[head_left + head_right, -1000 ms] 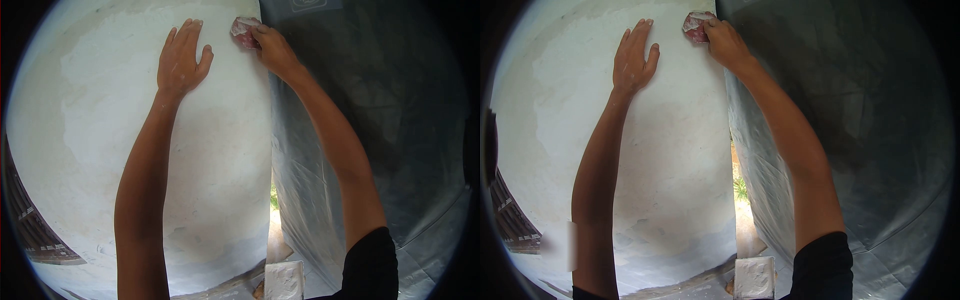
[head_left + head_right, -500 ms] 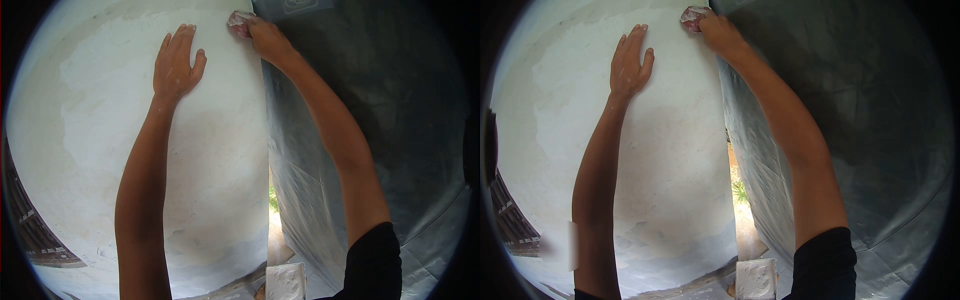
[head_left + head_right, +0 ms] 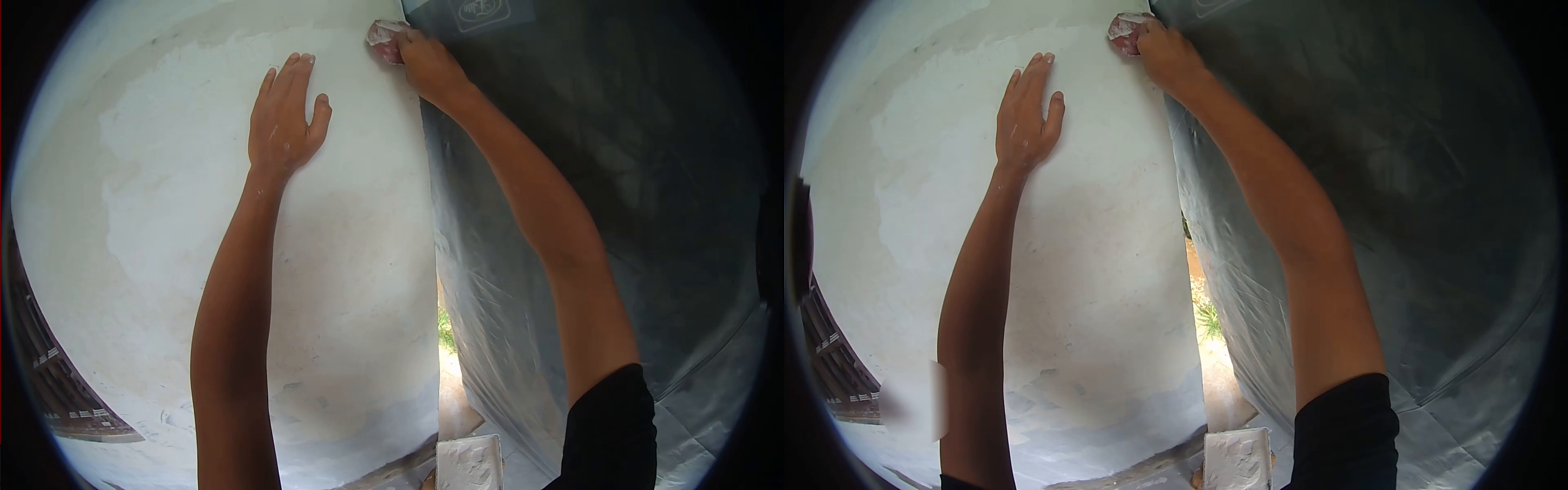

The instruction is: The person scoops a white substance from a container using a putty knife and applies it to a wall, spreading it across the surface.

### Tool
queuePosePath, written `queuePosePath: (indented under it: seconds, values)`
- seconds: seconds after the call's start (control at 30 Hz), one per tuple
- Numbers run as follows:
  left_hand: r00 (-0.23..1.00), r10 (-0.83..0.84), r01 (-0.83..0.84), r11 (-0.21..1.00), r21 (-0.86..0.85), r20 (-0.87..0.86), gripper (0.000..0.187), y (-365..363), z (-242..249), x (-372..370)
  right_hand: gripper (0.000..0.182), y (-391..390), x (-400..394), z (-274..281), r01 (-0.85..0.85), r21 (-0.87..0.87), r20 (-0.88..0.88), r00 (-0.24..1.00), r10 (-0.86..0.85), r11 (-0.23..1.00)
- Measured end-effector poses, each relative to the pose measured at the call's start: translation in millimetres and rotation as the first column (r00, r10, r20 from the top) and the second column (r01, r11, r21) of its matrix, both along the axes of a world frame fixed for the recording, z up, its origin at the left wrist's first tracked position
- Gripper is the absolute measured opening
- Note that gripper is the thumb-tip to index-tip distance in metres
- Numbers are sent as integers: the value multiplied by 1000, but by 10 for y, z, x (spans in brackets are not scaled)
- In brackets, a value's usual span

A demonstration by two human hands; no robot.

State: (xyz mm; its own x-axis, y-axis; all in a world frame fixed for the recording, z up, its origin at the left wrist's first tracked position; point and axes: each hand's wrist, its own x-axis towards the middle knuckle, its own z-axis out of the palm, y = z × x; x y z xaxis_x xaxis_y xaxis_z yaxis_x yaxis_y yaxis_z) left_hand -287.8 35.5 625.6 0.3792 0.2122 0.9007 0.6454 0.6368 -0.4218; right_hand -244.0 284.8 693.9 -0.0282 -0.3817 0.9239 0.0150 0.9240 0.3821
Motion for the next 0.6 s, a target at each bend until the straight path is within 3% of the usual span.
queuePosePath:
  seconds: [0.07,0.2,0.27,0.4,0.47,0.5,0.57,0.6]
  values:
    - [1000,10,-10,1000,9,12,51,0,-8,0,25,-2,-35,-160,92,-42,140,986,-85,995]
    - [999,20,-19,999,28,-28,49,5,-8,1,24,-55,221,-687,103,-91,200,976,-83,990]
    - [999,23,-22,999,32,-38,49,14,3,-1,23,-97,436,-727,-76,-161,333,934,127,984]
    - [1000,14,-15,1000,8,20,51,12,-5,20,24,-73,370,-261,-156,-128,177,968,177,980]
    - [1000,14,-14,1000,10,16,51,5,-9,15,19,-93,192,19,-135,-72,-21,991,134,988]
    - [1000,15,-16,1000,11,13,51,4,-9,14,19,-104,124,59,-137,-71,-23,990,136,988]
    - [1000,3,-3,1000,6,15,51,5,0,16,18,-134,16,65,59,38,23,998,-60,998]
    - [1000,7,-7,1000,5,12,51,0,7,17,18,-145,-19,20,56,37,20,998,-56,998]
